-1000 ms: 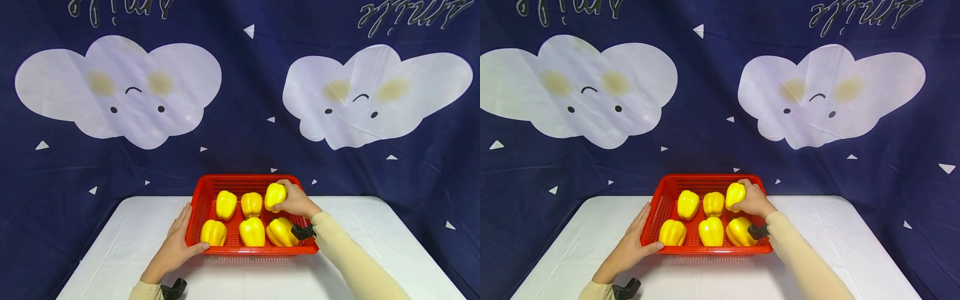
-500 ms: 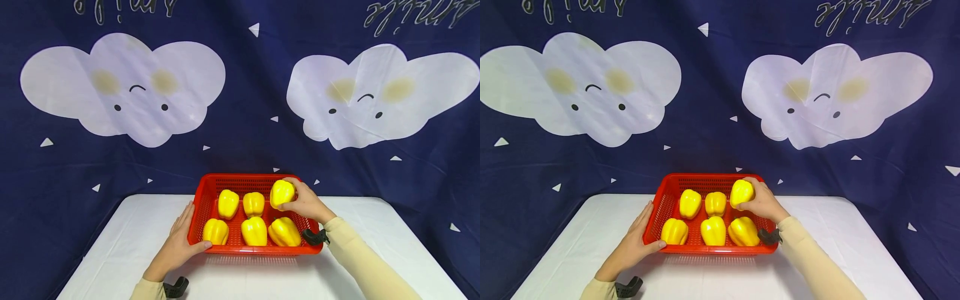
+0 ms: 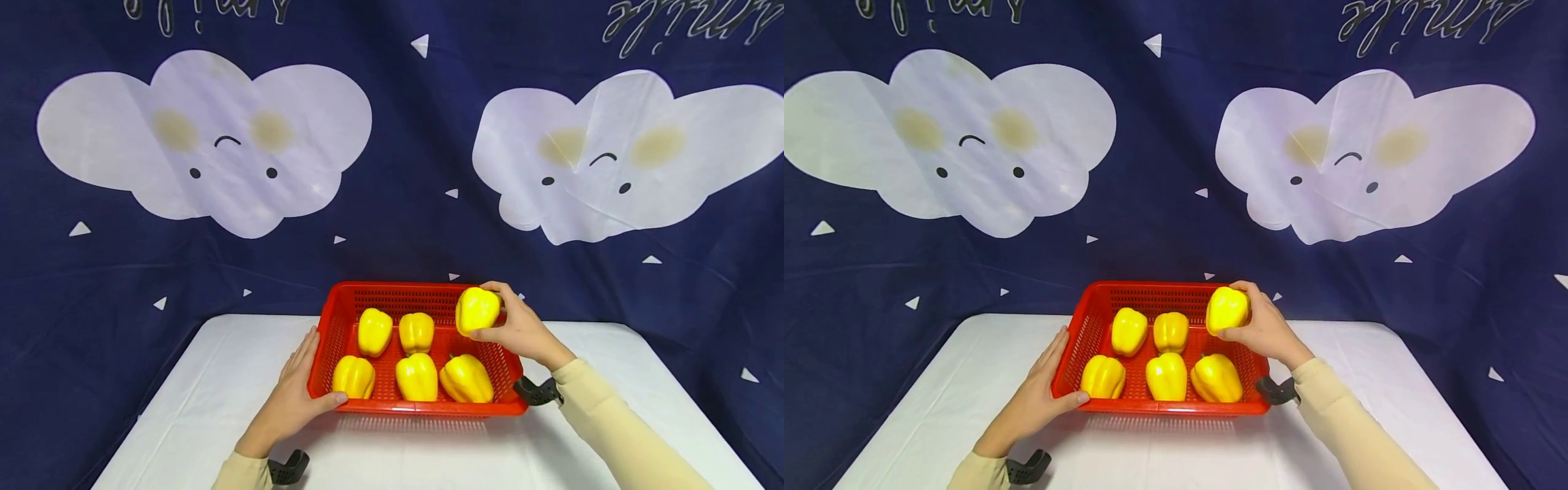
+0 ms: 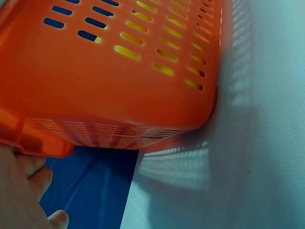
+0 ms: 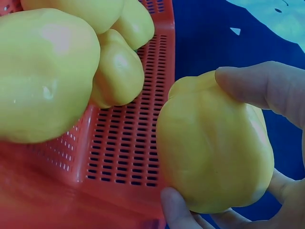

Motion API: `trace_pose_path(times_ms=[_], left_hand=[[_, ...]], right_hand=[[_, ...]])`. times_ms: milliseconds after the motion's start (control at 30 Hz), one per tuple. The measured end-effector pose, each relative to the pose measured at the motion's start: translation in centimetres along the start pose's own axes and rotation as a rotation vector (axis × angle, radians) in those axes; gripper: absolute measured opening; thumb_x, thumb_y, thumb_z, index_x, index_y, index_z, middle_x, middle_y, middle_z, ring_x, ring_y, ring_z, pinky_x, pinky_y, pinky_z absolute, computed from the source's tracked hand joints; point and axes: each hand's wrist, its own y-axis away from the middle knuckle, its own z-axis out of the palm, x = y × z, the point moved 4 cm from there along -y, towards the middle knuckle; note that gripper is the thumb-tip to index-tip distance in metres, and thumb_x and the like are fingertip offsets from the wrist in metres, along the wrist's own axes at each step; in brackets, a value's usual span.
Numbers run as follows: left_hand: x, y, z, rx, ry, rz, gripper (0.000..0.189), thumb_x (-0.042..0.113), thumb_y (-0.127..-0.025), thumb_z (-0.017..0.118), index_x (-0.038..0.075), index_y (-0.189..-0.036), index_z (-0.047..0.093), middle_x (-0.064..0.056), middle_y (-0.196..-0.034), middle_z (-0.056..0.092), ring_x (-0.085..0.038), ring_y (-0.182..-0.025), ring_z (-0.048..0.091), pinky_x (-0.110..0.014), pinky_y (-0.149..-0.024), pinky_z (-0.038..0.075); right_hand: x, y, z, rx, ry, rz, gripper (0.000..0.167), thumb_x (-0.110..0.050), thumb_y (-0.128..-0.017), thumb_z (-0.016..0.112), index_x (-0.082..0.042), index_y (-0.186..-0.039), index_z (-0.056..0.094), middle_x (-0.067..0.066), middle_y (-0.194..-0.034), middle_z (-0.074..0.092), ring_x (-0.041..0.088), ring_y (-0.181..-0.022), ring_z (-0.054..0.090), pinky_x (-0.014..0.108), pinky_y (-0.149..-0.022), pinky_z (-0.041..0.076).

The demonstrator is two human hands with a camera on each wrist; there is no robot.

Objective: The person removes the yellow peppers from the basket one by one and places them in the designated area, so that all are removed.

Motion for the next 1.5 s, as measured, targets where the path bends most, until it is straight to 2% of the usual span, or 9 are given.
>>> trace_pose_path(times_ms=[200, 467, 633, 833, 933, 1067, 1167, 1367, 1500], left_hand=[[-0.1, 0.1, 0.0, -0.001, 0.002, 0.006, 0.113, 0.053, -0.080, 0.078, 0.005, -0.161, 0.017, -0.014, -0.167, 0.013, -0.040, -0.151, 0.015, -0.068, -0.115, 0.015], [0.0, 0.0, 0.0, 0.007, 0.009, 0.019, 0.111, 0.052, -0.080, 0.078, 0.006, -0.161, 0.018, -0.013, -0.167, 0.013, -0.041, -0.150, 0.016, -0.073, -0.111, 0.019], [-0.2, 0.1, 0.0, 0.009, 0.014, 0.020, 0.111, 0.052, -0.080, 0.078, 0.006, -0.161, 0.018, -0.013, -0.167, 0.012, -0.042, -0.150, 0.017, -0.074, -0.109, 0.020], [-0.2, 0.2, 0.0, 0.020, 0.010, 0.027, 0.111, 0.051, -0.080, 0.079, 0.006, -0.161, 0.017, -0.012, -0.167, 0.012, -0.041, -0.150, 0.017, -0.073, -0.110, 0.021], [-0.2, 0.2, 0.0, 0.020, 0.008, 0.026, 0.111, 0.051, -0.080, 0.079, 0.006, -0.161, 0.018, -0.012, -0.167, 0.013, -0.041, -0.150, 0.017, -0.072, -0.111, 0.021], [-0.1, 0.2, 0.0, 0.018, 0.008, 0.025, 0.111, 0.052, -0.080, 0.079, 0.006, -0.161, 0.018, -0.012, -0.167, 0.013, -0.040, -0.151, 0.017, -0.072, -0.111, 0.021], [0.0, 0.2, 0.0, 0.021, 0.012, 0.026, 0.111, 0.052, -0.080, 0.079, 0.006, -0.161, 0.018, -0.011, -0.168, 0.013, -0.039, -0.151, 0.017, -0.072, -0.111, 0.020], [0.0, 0.2, 0.0, 0.027, 0.013, 0.028, 0.112, 0.052, -0.079, 0.079, 0.005, -0.161, 0.019, -0.012, -0.167, 0.014, -0.039, -0.151, 0.017, -0.071, -0.112, 0.020], [-0.1, 0.2, 0.0, 0.026, 0.012, 0.023, 0.112, 0.052, -0.079, 0.079, 0.005, -0.161, 0.019, -0.012, -0.167, 0.014, -0.039, -0.151, 0.017, -0.071, -0.112, 0.020]], right_hand=[[0.5, 0.8, -0.9, 0.012, -0.036, -0.019, 0.083, -0.024, -0.076, 0.087, -0.012, -0.142, 0.038, 0.017, -0.134, 0.049, 0.042, -0.117, 0.055, 0.046, -0.088, 0.057], [1.9, 2.0, -1.9, 0.019, -0.084, -0.011, 0.080, -0.021, -0.078, 0.086, -0.016, -0.143, 0.040, 0.013, -0.134, 0.050, 0.038, -0.116, 0.055, 0.043, -0.086, 0.058], [2.8, 2.5, -2.8, 0.035, -0.072, -0.017, 0.081, -0.021, -0.079, 0.085, -0.015, -0.145, 0.040, 0.014, -0.136, 0.048, 0.040, -0.116, 0.055, 0.045, -0.086, 0.058], [3.5, 2.7, -3.6, 0.055, -0.068, -0.065, 0.082, -0.019, -0.079, 0.086, -0.014, -0.147, 0.040, 0.014, -0.137, 0.048, 0.037, -0.116, 0.057, 0.052, -0.093, 0.053], [3.9, 2.8, -4.0, 0.064, -0.058, -0.089, 0.083, -0.019, -0.080, 0.086, -0.014, -0.148, 0.040, 0.014, -0.138, 0.049, 0.035, -0.115, 0.058, 0.038, -0.093, 0.055], [4.5, 2.9, -4.3, 0.067, -0.060, -0.096, 0.083, -0.020, -0.081, 0.086, -0.016, -0.150, 0.040, 0.013, -0.138, 0.048, 0.034, -0.114, 0.057, 0.030, -0.091, 0.055], [5.0, 3.0, -4.4, 0.066, -0.074, -0.093, 0.083, -0.019, -0.081, 0.085, -0.016, -0.150, 0.039, 0.013, -0.139, 0.048, 0.033, -0.114, 0.056, 0.035, -0.091, 0.056], [5.7, 3.0, -4.7, 0.062, -0.087, -0.108, 0.085, -0.016, -0.082, 0.083, -0.014, -0.153, 0.037, 0.014, -0.141, 0.047, 0.033, -0.114, 0.054, 0.019, -0.086, 0.053], [6.2, 3.1, -4.7, 0.062, -0.072, -0.120, 0.086, -0.014, -0.082, 0.083, -0.013, -0.154, 0.036, 0.015, -0.143, 0.046, 0.025, -0.113, 0.055, 0.018, -0.086, 0.053]])
